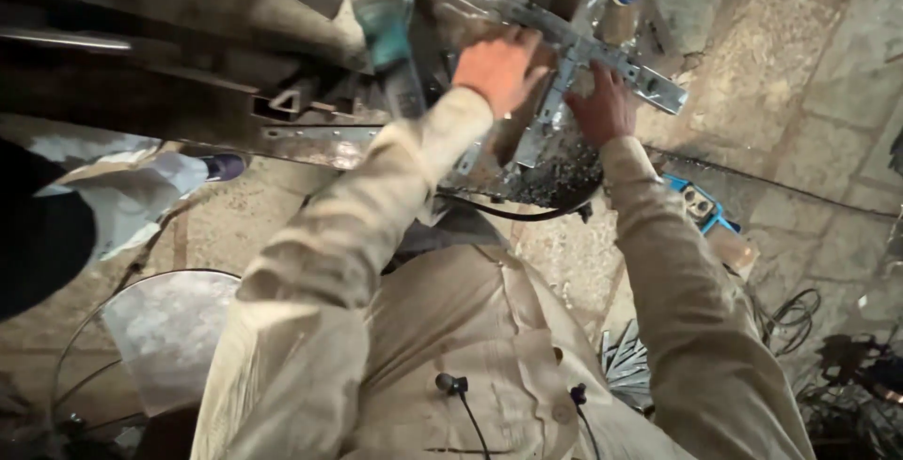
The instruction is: The person is measuring and marking metal strips to prepare them for assembly in a workshop.
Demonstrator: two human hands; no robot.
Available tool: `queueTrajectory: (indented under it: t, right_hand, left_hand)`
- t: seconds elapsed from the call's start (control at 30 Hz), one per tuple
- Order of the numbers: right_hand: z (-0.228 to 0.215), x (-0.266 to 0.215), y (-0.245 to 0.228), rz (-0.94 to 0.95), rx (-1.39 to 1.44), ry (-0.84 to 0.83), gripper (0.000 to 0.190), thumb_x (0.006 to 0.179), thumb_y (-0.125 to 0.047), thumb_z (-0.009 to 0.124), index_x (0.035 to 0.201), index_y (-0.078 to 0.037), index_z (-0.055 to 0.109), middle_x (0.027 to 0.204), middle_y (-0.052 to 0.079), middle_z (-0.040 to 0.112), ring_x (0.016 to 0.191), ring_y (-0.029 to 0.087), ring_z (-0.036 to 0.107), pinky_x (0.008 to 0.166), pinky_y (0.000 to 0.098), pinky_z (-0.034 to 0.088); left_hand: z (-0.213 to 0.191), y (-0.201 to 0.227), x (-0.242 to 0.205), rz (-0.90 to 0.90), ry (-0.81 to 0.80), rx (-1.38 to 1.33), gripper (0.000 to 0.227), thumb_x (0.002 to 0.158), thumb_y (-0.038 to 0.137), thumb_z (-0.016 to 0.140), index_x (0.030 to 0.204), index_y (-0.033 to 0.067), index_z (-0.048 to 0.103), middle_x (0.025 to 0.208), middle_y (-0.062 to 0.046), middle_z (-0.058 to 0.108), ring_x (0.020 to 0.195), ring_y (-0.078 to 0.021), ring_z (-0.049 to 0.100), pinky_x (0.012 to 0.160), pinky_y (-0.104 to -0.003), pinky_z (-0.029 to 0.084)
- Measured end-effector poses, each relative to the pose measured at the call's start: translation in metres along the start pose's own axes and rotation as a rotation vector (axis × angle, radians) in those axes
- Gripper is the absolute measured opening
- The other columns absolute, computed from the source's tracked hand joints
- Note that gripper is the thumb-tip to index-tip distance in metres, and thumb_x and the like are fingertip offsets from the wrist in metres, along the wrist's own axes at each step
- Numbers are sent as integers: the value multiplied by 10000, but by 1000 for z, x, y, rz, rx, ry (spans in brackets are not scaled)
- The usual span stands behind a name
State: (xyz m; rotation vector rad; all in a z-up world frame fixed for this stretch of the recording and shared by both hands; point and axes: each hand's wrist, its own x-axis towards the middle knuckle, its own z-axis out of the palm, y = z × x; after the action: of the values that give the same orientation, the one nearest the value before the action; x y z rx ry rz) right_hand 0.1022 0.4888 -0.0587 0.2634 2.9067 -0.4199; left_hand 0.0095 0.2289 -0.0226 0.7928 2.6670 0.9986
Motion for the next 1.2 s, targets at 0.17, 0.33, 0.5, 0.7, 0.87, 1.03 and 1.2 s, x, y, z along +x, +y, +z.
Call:
queueTrajectory:
  t: [0.17, 0.33, 0.5, 0.7, 0.87, 1.03, 1.2]
  right_hand:
    - [-18, 25, 17, -30, -105, -19, 793, 848, -299, 843, 1517, -87, 473, 1504, 197, 508, 1349, 438, 477, 1087, 517, 426]
    - [-9, 37, 43, -37, -180, -19, 852, 827, -265, 846, 1549, -96, 429, 1586, 194, 421, 1431, 433, 388, 1099, 544, 381]
    - [13, 45, 73, -124, -211, 12, 746, 867, -211, 815, 1527, -103, 483, 1521, 147, 519, 1374, 406, 457, 1104, 571, 363]
    - [4, 51, 72, -192, -180, 33, 587, 855, -167, 817, 1397, -121, 598, 1331, 125, 648, 1198, 373, 603, 1034, 519, 431]
    - [-2, 56, 75, -234, -199, 32, 566, 834, -181, 836, 1354, -120, 621, 1256, 123, 674, 1123, 375, 641, 996, 516, 446]
    - [-7, 62, 70, -223, -222, 10, 571, 806, -195, 847, 1333, -139, 633, 1222, 126, 684, 1087, 373, 652, 989, 515, 450]
    - [-9, 58, 67, -205, -212, -26, 573, 842, -193, 842, 1365, -129, 616, 1233, 127, 683, 1098, 379, 651, 993, 502, 462]
  left_hand:
    - [113, -39, 58, -124, -163, 125, 586, 917, 390, 682, 1419, 138, 518, 1445, -169, 518, 1213, -382, 586, 941, -526, 506]
    - [142, -57, 66, -117, 26, 241, 612, 954, 338, 660, 1500, 134, 474, 1615, -181, 323, 1480, -399, 284, 1150, -576, 279]
    - [154, -65, 55, -213, 37, 336, 538, 979, 198, 582, 1505, 101, 517, 1643, -169, 348, 1492, -394, 338, 1214, -554, 255]
    - [155, -66, 61, -216, 72, 395, 434, 1013, 168, 512, 1433, 69, 561, 1572, -168, 451, 1472, -386, 366, 1219, -555, 238]
    - [147, -60, 63, -222, 57, 406, 407, 1003, 176, 505, 1383, 56, 592, 1535, -181, 498, 1462, -372, 379, 1215, -542, 223]
    - [146, -71, 68, -150, 81, 450, 411, 978, 217, 587, 1358, 63, 615, 1508, -179, 532, 1460, -370, 384, 1235, -544, 201]
    - [145, -64, 56, -129, 64, 418, 596, 862, 320, 780, 1362, 55, 593, 1514, -179, 518, 1476, -368, 366, 1244, -541, 194]
